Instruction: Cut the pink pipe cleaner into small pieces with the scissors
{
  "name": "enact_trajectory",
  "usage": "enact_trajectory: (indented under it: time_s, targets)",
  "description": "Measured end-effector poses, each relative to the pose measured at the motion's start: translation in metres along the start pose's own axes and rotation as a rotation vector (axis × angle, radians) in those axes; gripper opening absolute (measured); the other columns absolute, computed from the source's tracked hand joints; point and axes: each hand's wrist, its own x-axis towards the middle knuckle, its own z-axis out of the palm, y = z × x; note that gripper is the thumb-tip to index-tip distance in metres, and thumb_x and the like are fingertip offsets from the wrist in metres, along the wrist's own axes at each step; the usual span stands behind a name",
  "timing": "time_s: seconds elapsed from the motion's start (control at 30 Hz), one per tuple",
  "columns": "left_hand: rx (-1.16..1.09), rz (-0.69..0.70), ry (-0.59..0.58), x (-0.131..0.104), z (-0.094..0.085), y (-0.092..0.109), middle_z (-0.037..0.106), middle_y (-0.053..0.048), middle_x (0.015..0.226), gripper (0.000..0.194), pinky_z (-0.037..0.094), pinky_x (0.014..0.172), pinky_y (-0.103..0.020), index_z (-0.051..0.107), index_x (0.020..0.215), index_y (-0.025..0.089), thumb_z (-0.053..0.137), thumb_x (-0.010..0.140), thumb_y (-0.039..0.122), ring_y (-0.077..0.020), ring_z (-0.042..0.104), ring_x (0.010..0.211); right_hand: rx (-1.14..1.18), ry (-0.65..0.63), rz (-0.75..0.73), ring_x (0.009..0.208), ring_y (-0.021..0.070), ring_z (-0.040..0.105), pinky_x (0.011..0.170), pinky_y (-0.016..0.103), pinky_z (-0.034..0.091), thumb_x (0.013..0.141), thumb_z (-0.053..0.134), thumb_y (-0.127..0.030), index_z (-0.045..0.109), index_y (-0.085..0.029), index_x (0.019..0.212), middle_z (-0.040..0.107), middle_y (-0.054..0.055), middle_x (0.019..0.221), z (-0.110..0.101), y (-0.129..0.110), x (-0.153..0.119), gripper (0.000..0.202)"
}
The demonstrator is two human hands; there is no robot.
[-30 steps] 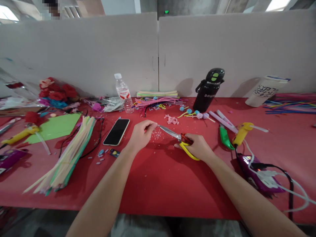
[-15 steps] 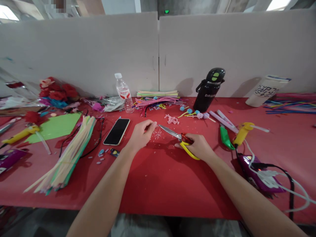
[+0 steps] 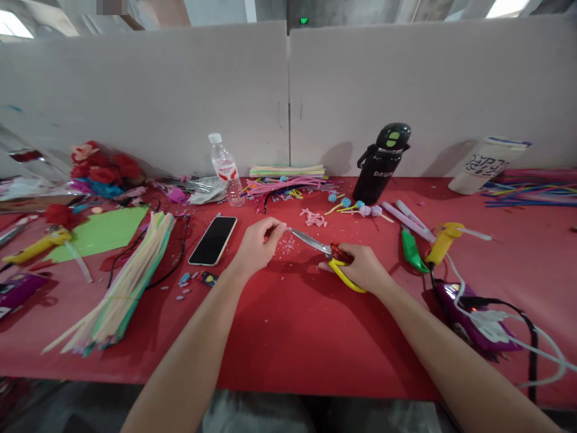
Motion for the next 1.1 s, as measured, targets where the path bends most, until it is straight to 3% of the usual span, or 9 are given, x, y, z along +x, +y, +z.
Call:
enact_trajectory:
  time_s: [0.4,1.1]
  targets:
    - [0.025,0.024,0.013,0.0005,-0.0029,-0.0006,0.062,-0.001,0.074,0.029,0.043,0.056,-0.021,0.059,0.082,0.018,0.043,0.088,0.042,-0.0119,0.056,0.066,-0.001,-0.008,-0.002,0.053,0.0085,0.025,0.045,0.021,0.021,0.063,0.066,-0.061,0.039,-0.018,0.057,0.030,-0.005,0.053,-0.0007,-0.0006,0.0011,0.051]
    - [0.069,0.122,0.024,0.0018,-0.0035,-0.0056,0.059,-0.001,0.073,0.030,0.039,0.062,-0.024,0.059,0.081,0.017,0.042,0.090,0.039,-0.0117,0.051,0.066,-0.006,-0.036,-0.022,0.053,0.0082,0.027,0.045,0.020,0.023,0.064,0.063,-0.065,0.042,-0.017,0.058,0.032,-0.005,0.055,-0.0024,0.0001,0.0019,0.053]
